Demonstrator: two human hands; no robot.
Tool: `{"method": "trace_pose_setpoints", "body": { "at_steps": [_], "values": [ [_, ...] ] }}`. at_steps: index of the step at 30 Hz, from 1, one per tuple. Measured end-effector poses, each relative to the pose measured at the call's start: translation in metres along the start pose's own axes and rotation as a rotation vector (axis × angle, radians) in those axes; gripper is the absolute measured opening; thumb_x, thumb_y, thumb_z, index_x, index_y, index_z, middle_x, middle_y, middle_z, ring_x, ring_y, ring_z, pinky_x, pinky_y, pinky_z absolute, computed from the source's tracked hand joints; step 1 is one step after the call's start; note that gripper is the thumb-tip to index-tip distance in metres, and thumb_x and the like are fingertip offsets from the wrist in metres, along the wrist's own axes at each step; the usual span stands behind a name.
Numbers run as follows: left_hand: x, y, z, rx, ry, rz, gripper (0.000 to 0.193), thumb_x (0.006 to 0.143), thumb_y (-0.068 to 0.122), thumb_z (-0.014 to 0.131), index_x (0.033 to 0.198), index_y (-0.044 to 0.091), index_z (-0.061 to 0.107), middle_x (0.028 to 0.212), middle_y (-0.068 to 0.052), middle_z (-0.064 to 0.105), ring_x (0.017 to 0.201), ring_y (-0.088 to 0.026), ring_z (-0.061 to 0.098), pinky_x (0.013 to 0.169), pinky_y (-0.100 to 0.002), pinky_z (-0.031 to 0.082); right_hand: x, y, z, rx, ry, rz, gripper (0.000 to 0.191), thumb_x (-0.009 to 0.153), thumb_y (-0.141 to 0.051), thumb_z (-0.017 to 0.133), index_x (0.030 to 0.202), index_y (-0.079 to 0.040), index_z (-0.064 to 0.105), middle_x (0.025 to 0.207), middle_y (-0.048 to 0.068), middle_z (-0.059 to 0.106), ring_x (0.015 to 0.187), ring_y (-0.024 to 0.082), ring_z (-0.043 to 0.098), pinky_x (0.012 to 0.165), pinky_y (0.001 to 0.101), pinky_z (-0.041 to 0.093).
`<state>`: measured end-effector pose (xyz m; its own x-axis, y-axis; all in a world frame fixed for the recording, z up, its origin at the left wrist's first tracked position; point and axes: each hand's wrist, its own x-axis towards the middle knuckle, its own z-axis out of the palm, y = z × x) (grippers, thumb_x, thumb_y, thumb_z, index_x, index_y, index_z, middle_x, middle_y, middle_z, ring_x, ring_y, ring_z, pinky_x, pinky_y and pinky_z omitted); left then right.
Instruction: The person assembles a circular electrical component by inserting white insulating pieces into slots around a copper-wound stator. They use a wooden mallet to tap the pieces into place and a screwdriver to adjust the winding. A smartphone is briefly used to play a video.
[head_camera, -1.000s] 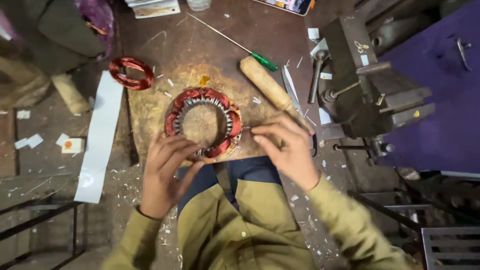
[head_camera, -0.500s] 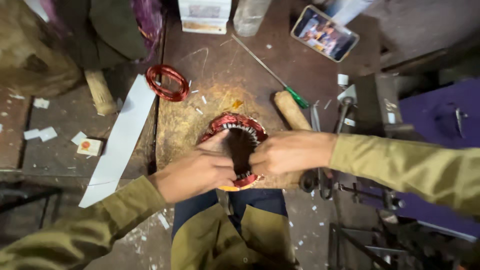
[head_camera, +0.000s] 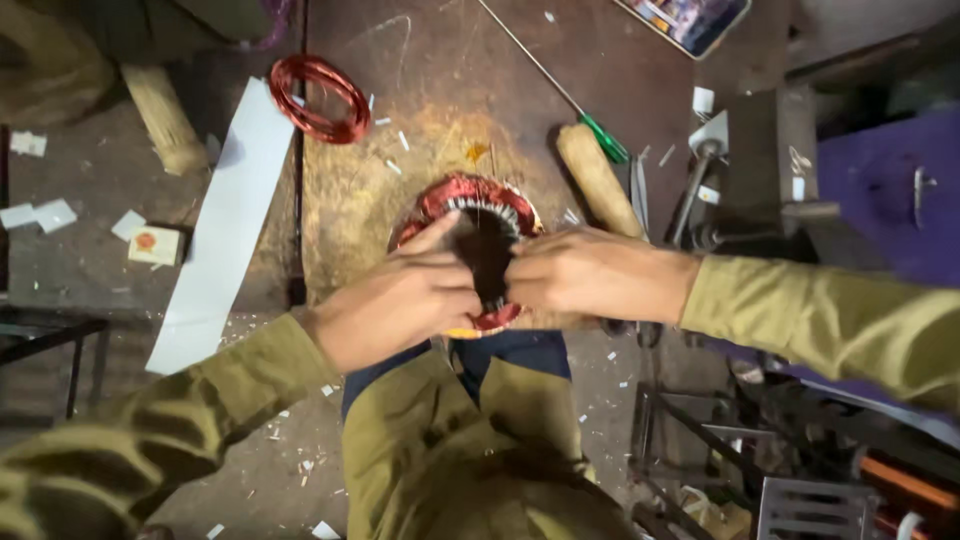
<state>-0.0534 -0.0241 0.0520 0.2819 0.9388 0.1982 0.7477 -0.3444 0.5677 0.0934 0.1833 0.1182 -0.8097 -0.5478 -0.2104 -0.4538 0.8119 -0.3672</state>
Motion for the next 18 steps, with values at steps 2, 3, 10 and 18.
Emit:
{"method": "trace_pose_setpoints", "body": {
  "at_steps": [2, 3, 10, 18],
  "values": [
    [-0.004, 0.012, 0.000, 0.022, 0.226, 0.025, 0.023, 0.083, 0.015, 0.071, 0.103, 0.005, 0.074, 0.107, -0.009, 0.068, 0.104, -0.025, 0.066, 0.121, -0.055, 0.020, -0.009, -0.018, 0.004, 0.007, 0.186, 0.051, 0.035, 0.068, -0.008, 0.071, 0.102, 0.002, 0.071, 0.115, 0.016, 0.067, 0.118, 0.031, 0.066, 0.110, 0.0395, 0.048],
    [-0.009, 0.027, 0.005, 0.026, 0.320, -0.013, 0.027, 0.085, 0.019, 0.073, 0.107, 0.003, 0.073, 0.113, -0.012, 0.067, 0.106, -0.026, 0.065, 0.122, -0.054, 0.023, -0.011, -0.028, 0.009, 0.041, 0.261, 0.087, 0.036, 0.074, -0.012, 0.072, 0.106, 0.003, 0.070, 0.117, 0.017, 0.067, 0.118, 0.032, 0.064, 0.112, 0.0417, 0.046],
    [-0.009, 0.067, 0.063, 0.026, 0.722, -0.348, 0.021, 0.089, 0.012, 0.076, 0.107, 0.002, 0.072, 0.108, -0.007, 0.070, 0.101, -0.023, 0.069, 0.127, -0.054, 0.030, -0.017, -0.054, 0.058, 0.245, 0.599, 0.270, 0.025, 0.090, -0.019, 0.074, 0.107, -0.001, 0.071, 0.109, 0.011, 0.070, 0.113, 0.029, 0.066, 0.115, 0.0455, 0.046],
    [-0.002, 0.065, 0.043, 0.008, 0.530, -0.441, 0.014, 0.082, 0.019, 0.082, 0.086, 0.008, 0.074, 0.085, -0.006, 0.071, 0.089, -0.025, 0.068, 0.127, -0.053, 0.029, -0.010, -0.054, 0.029, 0.160, 0.404, 0.320, 0.017, 0.085, -0.016, 0.077, 0.093, -0.003, 0.070, 0.092, 0.014, 0.066, 0.095, 0.035, 0.064, 0.082, 0.0453, 0.052]
  ]
}}
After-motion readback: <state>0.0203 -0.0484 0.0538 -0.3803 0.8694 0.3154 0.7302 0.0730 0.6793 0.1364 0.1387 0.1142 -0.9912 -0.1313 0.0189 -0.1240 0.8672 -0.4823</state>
